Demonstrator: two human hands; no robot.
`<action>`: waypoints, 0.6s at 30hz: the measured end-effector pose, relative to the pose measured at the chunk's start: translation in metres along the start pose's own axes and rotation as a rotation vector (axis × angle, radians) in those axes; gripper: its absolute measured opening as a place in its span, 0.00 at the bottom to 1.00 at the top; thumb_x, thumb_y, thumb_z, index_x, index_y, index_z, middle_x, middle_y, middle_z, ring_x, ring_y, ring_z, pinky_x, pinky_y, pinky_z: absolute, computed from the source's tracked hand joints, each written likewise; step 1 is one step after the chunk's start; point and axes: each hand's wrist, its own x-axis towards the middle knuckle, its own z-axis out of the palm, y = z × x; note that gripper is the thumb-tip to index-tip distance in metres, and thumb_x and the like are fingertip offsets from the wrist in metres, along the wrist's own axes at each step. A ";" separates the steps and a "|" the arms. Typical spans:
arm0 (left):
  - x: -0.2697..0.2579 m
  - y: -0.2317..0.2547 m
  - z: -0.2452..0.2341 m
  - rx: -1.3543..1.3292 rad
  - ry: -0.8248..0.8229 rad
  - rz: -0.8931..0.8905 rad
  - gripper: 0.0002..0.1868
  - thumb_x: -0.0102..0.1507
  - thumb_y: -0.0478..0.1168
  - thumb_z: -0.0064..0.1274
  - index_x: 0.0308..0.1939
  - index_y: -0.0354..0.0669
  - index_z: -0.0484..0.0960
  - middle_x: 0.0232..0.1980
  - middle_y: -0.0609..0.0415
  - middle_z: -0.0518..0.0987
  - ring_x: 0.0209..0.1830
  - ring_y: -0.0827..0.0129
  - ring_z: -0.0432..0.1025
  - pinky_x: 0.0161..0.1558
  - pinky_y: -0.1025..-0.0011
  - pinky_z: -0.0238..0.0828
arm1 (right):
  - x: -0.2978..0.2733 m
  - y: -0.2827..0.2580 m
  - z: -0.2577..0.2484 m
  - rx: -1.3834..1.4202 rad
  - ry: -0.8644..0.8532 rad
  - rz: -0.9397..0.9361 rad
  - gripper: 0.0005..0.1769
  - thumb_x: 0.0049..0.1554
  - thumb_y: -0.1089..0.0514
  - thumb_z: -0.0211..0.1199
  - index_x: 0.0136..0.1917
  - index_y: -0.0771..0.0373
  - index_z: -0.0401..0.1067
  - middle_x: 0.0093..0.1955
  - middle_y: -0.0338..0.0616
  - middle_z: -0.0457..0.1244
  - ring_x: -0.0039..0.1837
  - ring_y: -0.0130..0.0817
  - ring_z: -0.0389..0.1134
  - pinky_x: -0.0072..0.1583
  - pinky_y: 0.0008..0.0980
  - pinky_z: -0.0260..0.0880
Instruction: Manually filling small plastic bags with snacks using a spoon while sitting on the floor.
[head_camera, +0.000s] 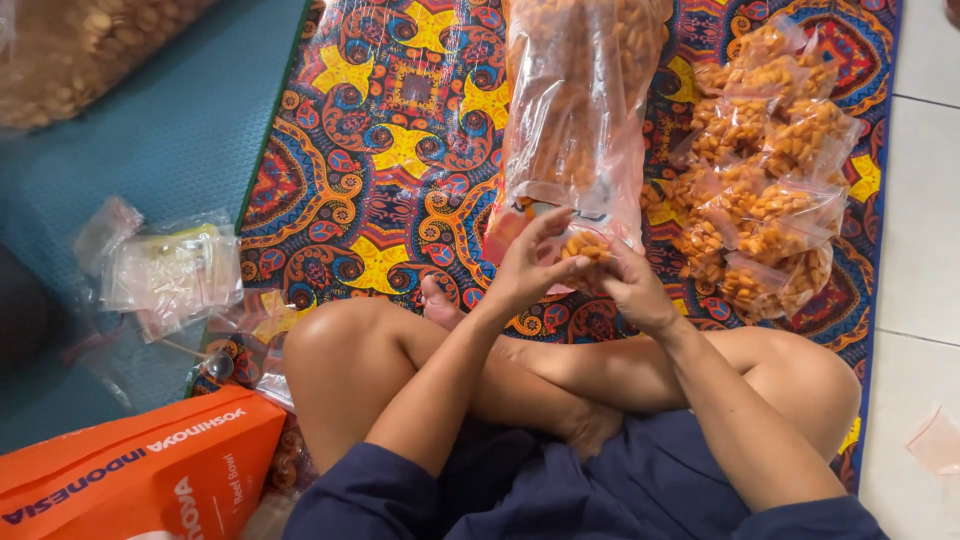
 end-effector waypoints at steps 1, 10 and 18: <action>-0.003 0.004 0.006 0.002 0.000 -0.004 0.43 0.56 0.42 0.72 0.73 0.47 0.67 0.64 0.39 0.74 0.70 0.44 0.65 0.68 0.37 0.56 | 0.000 -0.005 0.003 0.004 0.000 0.002 0.40 0.54 0.79 0.51 0.79 0.62 0.59 0.54 0.49 0.70 0.51 0.31 0.70 0.52 0.34 0.75; 0.000 -0.024 0.008 -0.136 0.062 -0.289 0.24 0.58 0.46 0.69 0.54 0.40 0.81 0.45 0.44 0.82 0.45 0.59 0.78 0.38 0.59 0.82 | -0.002 -0.002 0.022 0.099 0.160 0.046 0.20 0.59 0.67 0.65 0.64 0.71 0.72 0.53 0.51 0.71 0.50 0.30 0.72 0.50 0.30 0.76; -0.005 -0.014 0.015 -0.110 0.174 -0.285 0.21 0.56 0.44 0.69 0.48 0.36 0.83 0.35 0.52 0.79 0.36 0.72 0.74 0.33 0.71 0.78 | 0.000 0.016 0.024 0.288 0.324 0.130 0.13 0.59 0.65 0.67 0.57 0.71 0.74 0.49 0.52 0.71 0.48 0.37 0.76 0.49 0.39 0.81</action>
